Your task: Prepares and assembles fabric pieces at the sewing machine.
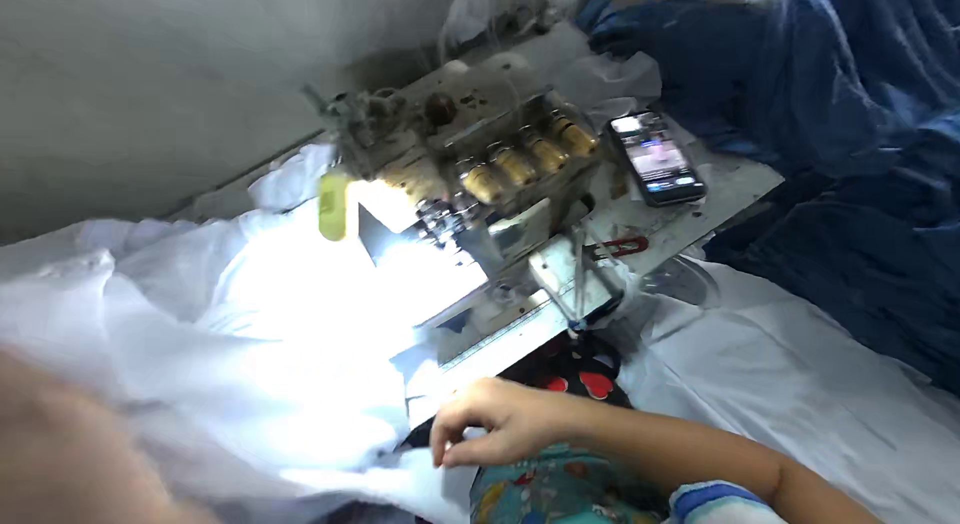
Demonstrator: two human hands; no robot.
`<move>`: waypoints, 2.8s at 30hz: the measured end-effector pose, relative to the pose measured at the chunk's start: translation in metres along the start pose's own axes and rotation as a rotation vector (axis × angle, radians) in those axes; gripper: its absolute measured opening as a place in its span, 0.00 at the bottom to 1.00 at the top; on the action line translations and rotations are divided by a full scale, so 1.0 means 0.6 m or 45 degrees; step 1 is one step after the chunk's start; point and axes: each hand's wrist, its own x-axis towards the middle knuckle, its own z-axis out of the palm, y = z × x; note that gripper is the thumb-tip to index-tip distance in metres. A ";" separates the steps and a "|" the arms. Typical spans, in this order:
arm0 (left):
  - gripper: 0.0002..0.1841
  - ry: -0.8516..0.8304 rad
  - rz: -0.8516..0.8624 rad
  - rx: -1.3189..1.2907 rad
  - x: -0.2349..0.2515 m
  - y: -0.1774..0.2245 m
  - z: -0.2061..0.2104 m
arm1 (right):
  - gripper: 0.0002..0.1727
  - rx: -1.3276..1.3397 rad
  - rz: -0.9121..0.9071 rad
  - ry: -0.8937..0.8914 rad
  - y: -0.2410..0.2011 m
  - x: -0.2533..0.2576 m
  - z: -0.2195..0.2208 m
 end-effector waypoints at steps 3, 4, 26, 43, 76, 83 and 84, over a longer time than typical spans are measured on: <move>0.25 -0.039 -0.064 0.101 0.038 -0.001 0.006 | 0.10 -0.118 0.086 -0.013 0.020 0.004 0.001; 0.24 -0.145 -0.104 0.160 0.037 -0.022 0.016 | 0.12 -0.177 0.147 0.014 0.025 0.006 0.005; 0.14 -0.073 -0.288 -0.286 -0.450 -0.018 -0.031 | 0.23 -0.301 0.591 -0.329 0.054 0.082 0.095; 0.16 -0.835 0.543 0.252 -0.121 0.041 0.098 | 0.13 0.802 0.656 -0.130 0.001 0.049 0.078; 0.11 -1.126 -0.120 -1.147 -0.183 0.171 0.075 | 0.07 -0.243 -0.053 0.647 -0.093 -0.002 -0.065; 0.06 -0.979 -0.111 -1.210 -0.200 0.155 0.068 | 0.12 0.281 0.040 0.401 -0.061 -0.002 -0.059; 0.04 -0.952 -0.132 -1.198 -0.197 0.151 0.066 | 0.10 0.328 0.035 0.372 -0.059 -0.001 -0.056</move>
